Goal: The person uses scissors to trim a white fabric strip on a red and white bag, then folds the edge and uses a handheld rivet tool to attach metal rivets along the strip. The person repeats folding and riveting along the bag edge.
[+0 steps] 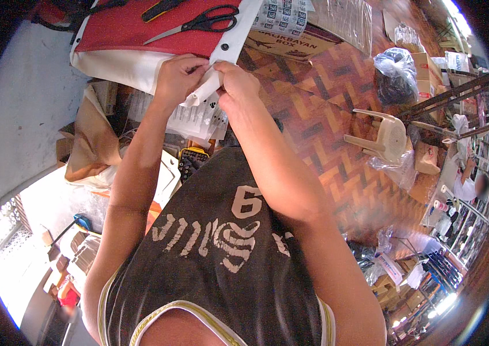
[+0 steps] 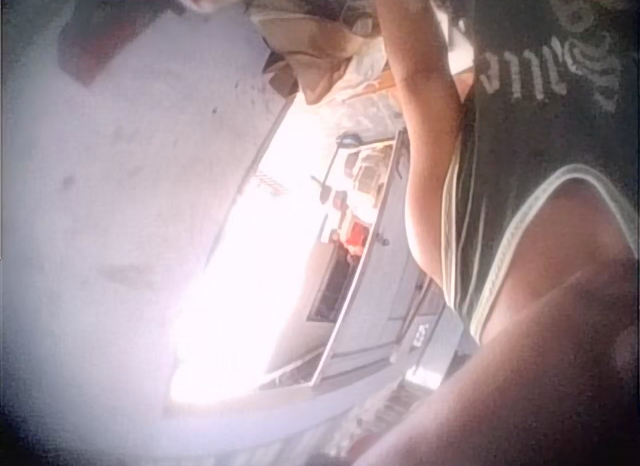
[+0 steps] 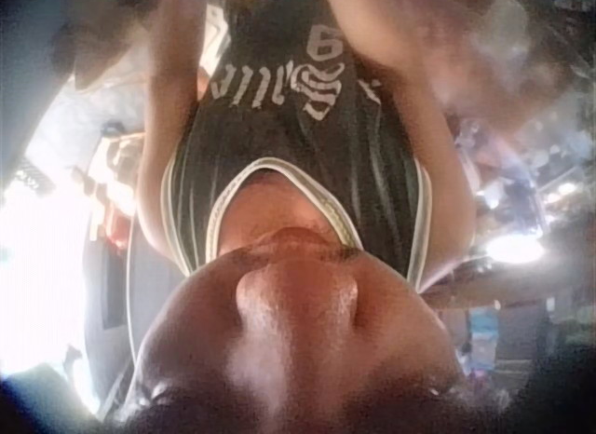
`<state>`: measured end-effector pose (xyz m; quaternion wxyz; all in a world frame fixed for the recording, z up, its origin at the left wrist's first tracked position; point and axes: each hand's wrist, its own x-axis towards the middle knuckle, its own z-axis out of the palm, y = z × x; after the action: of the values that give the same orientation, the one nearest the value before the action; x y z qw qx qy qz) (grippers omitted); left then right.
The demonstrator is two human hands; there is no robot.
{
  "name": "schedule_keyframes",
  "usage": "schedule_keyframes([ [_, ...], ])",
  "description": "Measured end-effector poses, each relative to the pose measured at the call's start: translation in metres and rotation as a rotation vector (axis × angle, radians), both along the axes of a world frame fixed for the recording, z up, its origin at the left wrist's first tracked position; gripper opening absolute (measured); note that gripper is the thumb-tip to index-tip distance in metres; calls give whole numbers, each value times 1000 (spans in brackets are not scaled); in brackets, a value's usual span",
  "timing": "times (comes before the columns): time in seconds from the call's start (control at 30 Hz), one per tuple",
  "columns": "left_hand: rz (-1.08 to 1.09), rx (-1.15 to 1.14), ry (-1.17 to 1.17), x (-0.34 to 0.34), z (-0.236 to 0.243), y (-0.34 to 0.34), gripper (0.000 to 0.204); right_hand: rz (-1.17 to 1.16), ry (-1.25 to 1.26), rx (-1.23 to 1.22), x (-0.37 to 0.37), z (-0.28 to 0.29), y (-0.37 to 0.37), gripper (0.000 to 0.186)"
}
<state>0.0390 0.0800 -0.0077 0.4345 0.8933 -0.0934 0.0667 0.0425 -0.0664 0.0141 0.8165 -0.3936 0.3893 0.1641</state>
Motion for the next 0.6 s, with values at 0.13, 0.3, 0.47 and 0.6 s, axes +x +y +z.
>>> schedule_keyframes([
  [0.13,-31,1,-151,-6,2,-4,15,-2,-28,-54,1,4,2,21],
  [0.3,-129,134,-462,-7,-2,-3,13,46,-29,-225,0,18,6,18],
  [0.47,-176,248,-589,-11,3,-14,14,81,-140,-238,6,12,-8,16],
  [0.6,-142,274,-618,-13,-2,-11,17,99,-199,-335,10,-2,-7,16],
])
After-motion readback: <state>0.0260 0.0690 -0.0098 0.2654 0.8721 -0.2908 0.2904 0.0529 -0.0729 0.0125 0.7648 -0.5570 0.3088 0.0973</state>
